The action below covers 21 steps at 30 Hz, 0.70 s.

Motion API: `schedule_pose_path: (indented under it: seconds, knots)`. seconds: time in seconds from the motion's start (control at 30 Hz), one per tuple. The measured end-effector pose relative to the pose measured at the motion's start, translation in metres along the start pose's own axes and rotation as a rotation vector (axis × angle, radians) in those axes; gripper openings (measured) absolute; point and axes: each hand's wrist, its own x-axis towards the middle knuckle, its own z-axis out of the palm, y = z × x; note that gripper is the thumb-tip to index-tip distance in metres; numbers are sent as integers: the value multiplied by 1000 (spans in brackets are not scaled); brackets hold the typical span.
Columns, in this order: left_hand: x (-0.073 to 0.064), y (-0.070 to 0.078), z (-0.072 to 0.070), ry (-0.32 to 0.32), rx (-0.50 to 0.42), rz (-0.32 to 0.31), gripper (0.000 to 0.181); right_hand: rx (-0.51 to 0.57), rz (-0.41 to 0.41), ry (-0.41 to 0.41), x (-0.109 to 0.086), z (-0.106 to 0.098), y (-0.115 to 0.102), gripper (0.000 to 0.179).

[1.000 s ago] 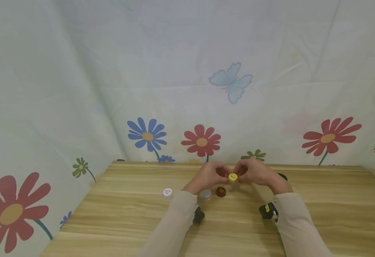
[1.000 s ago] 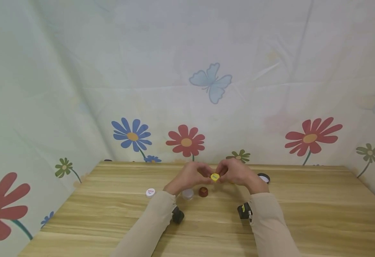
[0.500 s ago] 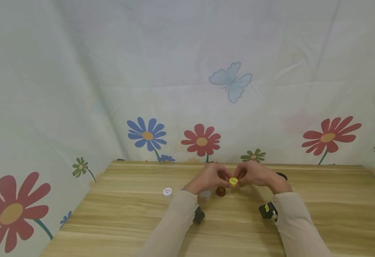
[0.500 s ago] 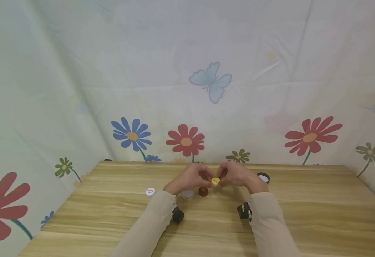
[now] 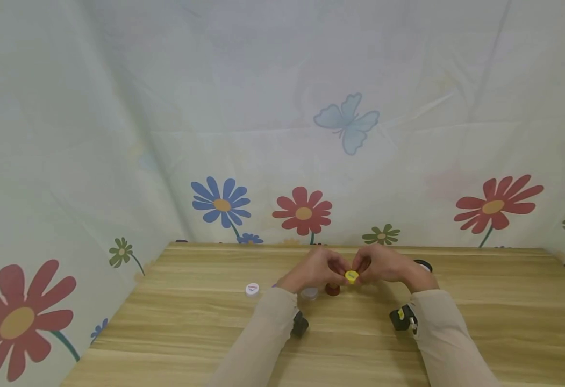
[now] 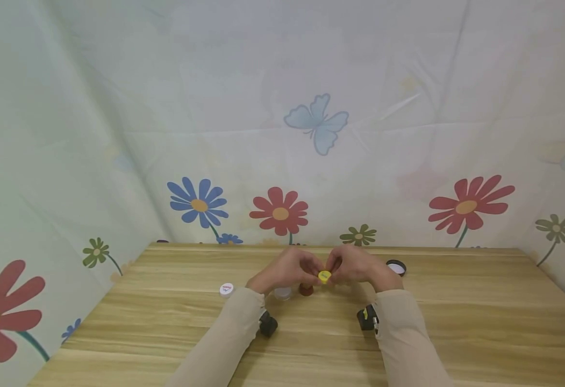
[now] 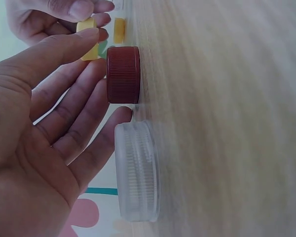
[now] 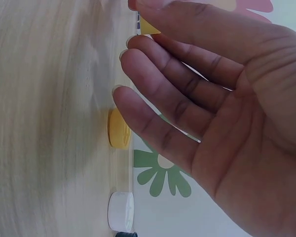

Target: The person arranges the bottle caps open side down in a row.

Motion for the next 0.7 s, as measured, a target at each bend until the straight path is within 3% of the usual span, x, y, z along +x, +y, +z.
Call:
schedule_pose_path:
  seconds: [0.23,0.7]
  knots:
    - [-1,1,2,-16,-30,-27,15,17,-3,-17,0,1,1,20]
    - [-2,2,4,-45,31,-60,15,-6,-16,-52,3,4,2,19]
